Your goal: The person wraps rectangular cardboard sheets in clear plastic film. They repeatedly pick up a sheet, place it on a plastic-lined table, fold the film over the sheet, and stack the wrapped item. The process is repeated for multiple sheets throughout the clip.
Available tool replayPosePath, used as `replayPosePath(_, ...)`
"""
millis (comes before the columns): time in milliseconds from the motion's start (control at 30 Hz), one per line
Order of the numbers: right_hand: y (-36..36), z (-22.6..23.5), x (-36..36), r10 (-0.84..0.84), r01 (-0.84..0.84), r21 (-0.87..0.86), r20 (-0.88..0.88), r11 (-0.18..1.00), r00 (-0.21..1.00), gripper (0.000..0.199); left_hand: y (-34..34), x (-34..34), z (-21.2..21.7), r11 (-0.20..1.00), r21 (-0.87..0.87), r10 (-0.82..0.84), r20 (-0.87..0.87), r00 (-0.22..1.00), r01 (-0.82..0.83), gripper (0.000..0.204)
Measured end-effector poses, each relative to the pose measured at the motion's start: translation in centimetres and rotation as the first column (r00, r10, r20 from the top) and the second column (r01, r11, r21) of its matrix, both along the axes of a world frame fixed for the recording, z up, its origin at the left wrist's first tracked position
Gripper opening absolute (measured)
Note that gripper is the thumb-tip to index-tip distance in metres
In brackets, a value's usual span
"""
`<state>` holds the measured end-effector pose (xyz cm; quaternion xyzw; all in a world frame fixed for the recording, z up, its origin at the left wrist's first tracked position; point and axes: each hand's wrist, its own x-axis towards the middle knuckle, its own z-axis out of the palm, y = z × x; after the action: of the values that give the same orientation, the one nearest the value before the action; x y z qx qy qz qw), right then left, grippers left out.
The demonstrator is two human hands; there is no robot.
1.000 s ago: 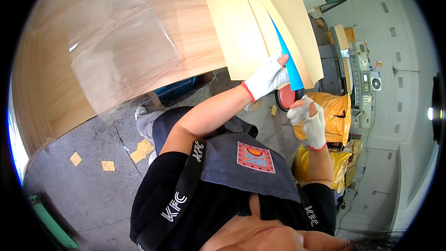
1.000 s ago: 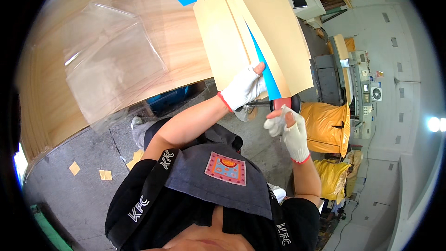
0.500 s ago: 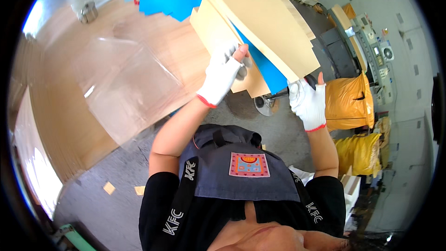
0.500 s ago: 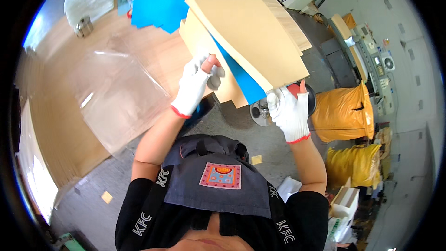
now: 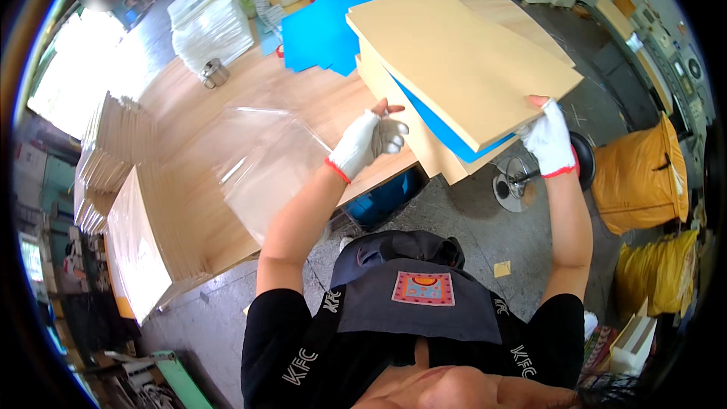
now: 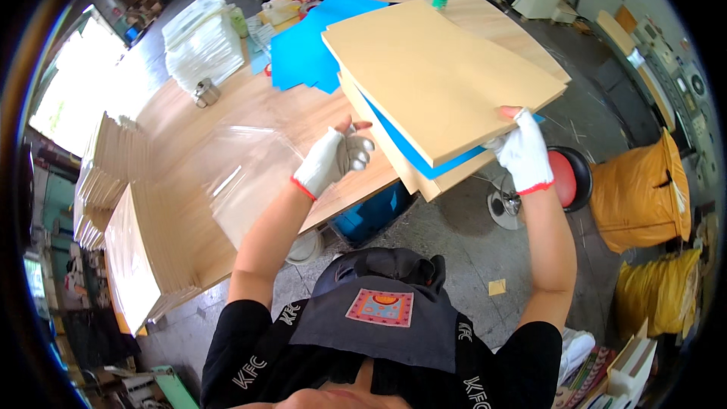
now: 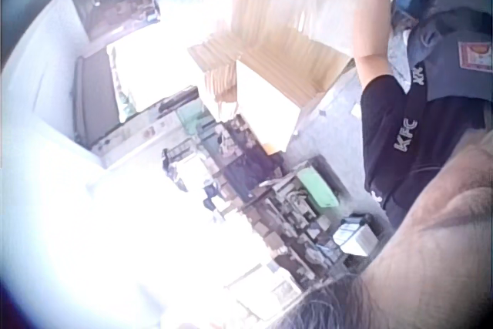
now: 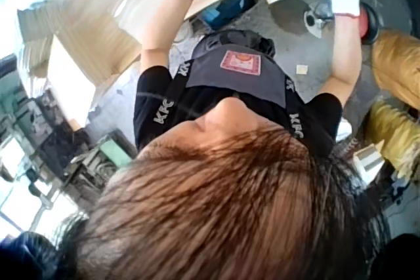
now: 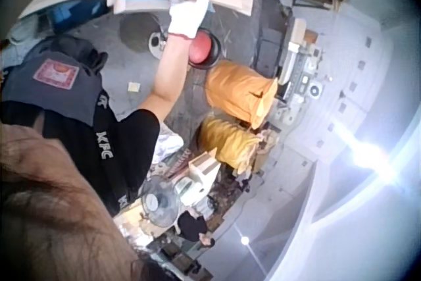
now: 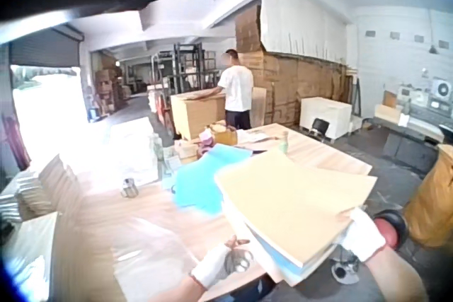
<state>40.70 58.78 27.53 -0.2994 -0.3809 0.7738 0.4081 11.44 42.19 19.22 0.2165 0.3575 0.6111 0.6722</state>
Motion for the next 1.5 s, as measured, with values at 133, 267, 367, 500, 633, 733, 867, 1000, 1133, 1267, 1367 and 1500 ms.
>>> replayPosePath(133, 1.1, 2.5, 0.9, 0.003, -0.006, -0.050, -0.060, 0.999, 0.998, 0.031, -6.8, 1.1, -4.8, 0.978, -0.153, 0.129, -0.112, 0.985, -0.145, 0.046)
replayPosePath(267, 2.8, 2.8, 2.1, 0.044, -0.042, 0.041, -0.057, 0.998, 0.997, 0.031, -17.6, -0.3, -11.1, 0.837, -0.175, -0.223, -0.974, -0.030, -0.518, 0.051)
replayPosePath(367, 3.3, 1.9, 3.3, 0.075, -0.070, 0.093, -0.043, 0.993, 0.996, 0.037, -23.8, -2.4, -14.7, 0.766, -0.113, -0.398, -0.857, -0.328, -0.633, 0.051)
replayPosePath(500, -0.1, 2.3, 3.0, -0.092, 0.081, 0.223, 0.038, 0.971, 0.995, 0.052, -25.7, -6.4, -14.8, 0.790, -0.237, -0.465, -0.832, -0.301, -0.566, 0.041)
replayPosePath(633, -8.1, 3.3, 2.6, -0.111, 0.073, 0.294, 0.114, 0.953, 0.987, 0.060, -26.1, -10.4, -14.6, 0.867, -0.229, -0.393, -0.861, -0.323, -0.443, 0.035)
replayPosePath(733, -13.3, 2.9, 3.3, -0.102, 0.065, 0.230, 0.154, 0.971, 0.983, 0.056, -26.6, -12.4, -15.0, 0.892, -0.215, -0.357, -0.873, -0.332, -0.397, 0.033)
replayPosePath(867, -19.2, 0.5, 4.1, 0.094, -0.113, 0.087, 0.198, 0.990, 0.976, 0.056, -27.4, -16.8, -16.7, 0.899, -0.334, -0.424, -0.825, -0.374, -0.282, 0.033)
replayPosePath(1000, -22.9, -3.2, 4.2, 0.281, -0.242, -0.191, 0.222, 0.951, 0.934, 0.054, -28.0, -16.4, -15.8, 0.909, -0.348, -0.413, -0.823, -0.391, -0.228, 0.045)
replayPosePath(1133, -22.1, -10.0, 6.0, 0.527, -0.454, -0.280, 0.308, 0.846, 0.792, 0.050, -27.3, -16.9, -13.8, 0.934, -0.333, -0.357, -0.833, -0.422, -0.133, 0.039)
replayPosePath(1267, -26.8, -8.9, 3.5, 0.489, -0.382, -0.339, 0.328, 0.860, 0.809, 0.049, -28.2, -15.6, -13.2, 0.951, -0.272, -0.310, -0.826, -0.470, -0.149, 0.039)
replayPosePath(1367, -27.9, -10.1, 3.9, 0.478, -0.378, -0.319, 0.346, 0.869, 0.807, 0.050, -27.8, -16.4, -14.8, 0.938, -0.290, -0.345, -0.828, -0.442, -0.189, 0.042)
replayPosePath(1500, -29.3, -10.9, 4.1, 0.438, -0.308, -0.390, 0.306, 0.868, 0.845, 0.052, -27.4, -14.1, -13.7, 0.978, -0.146, -0.198, -0.871, -0.450, -0.148, 0.041)
